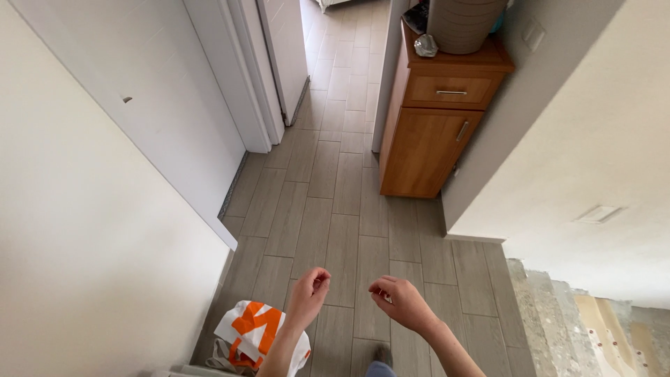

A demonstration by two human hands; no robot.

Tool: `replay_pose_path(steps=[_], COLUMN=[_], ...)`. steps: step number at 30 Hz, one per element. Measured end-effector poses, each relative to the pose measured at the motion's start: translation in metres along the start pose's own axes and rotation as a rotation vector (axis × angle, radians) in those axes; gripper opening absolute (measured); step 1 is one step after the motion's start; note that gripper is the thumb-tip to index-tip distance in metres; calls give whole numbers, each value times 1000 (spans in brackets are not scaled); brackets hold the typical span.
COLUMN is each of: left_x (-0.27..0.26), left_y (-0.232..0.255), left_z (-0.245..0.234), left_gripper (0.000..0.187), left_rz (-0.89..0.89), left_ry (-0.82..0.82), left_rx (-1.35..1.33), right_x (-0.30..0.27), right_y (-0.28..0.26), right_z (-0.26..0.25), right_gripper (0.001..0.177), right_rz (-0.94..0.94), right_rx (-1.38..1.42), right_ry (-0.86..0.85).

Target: The person collects trash from a small bathroom bin, transfers it to a larger bag on the balcony, ties the bag, and carries it through the house to the front exit.

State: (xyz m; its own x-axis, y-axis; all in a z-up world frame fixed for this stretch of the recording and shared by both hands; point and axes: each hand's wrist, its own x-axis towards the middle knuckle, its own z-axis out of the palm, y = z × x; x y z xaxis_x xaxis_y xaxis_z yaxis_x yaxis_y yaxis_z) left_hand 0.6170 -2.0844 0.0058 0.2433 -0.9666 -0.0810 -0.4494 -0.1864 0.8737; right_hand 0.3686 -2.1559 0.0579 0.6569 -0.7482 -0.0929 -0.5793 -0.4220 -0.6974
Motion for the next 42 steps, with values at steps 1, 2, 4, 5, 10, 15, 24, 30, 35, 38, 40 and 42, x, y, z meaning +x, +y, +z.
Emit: replay_pose_path(steps=[1,2,4,5,10,15,24,30,35,38,40,42], left_x=[17,33,68,88,195,330,522,652,771,852,898,946], left_y=[-2,-4,-4,-5,7,19,-6,-61,-41,-45,-49,-48], left_z=[0,0,0,-1,-14,-31,-60,-91,-142,-172,-195,-217], left_gripper=[15,14,14,14,14,14,11,10,10,9,8,12], left_rz=[-5,-1,-1,-6,-15,43,-92,11,21,41,45,99], left_ry=[3,2,8,12,56,100,171,198,187,173,162,133], left_rx=[3,25,50,42,9,52,91,87,-52,-47,-25,14], right_x=[20,39,79,102,219,344,541,644,748,827,878,932], right_y=[5,11,26,34,65,93,136,165,173,161,153,150], right_z=[-4,-8,-18,-23,-64,-126,-192,-201,-212,-227,-233,-243], right_gripper=[15,15,15,14,13,14,9,7,6,6,6,8], right_rz=[-3,-4,-13,-24,-97,-61,-100,-93,-74,-78,-65,-31], right_rx=[3,-5,-10,-3,8,-7,14,42,25,29,48,58], right_ry=[-4,3,7,17,6,-51,-62,-45,-9,20,26,34])
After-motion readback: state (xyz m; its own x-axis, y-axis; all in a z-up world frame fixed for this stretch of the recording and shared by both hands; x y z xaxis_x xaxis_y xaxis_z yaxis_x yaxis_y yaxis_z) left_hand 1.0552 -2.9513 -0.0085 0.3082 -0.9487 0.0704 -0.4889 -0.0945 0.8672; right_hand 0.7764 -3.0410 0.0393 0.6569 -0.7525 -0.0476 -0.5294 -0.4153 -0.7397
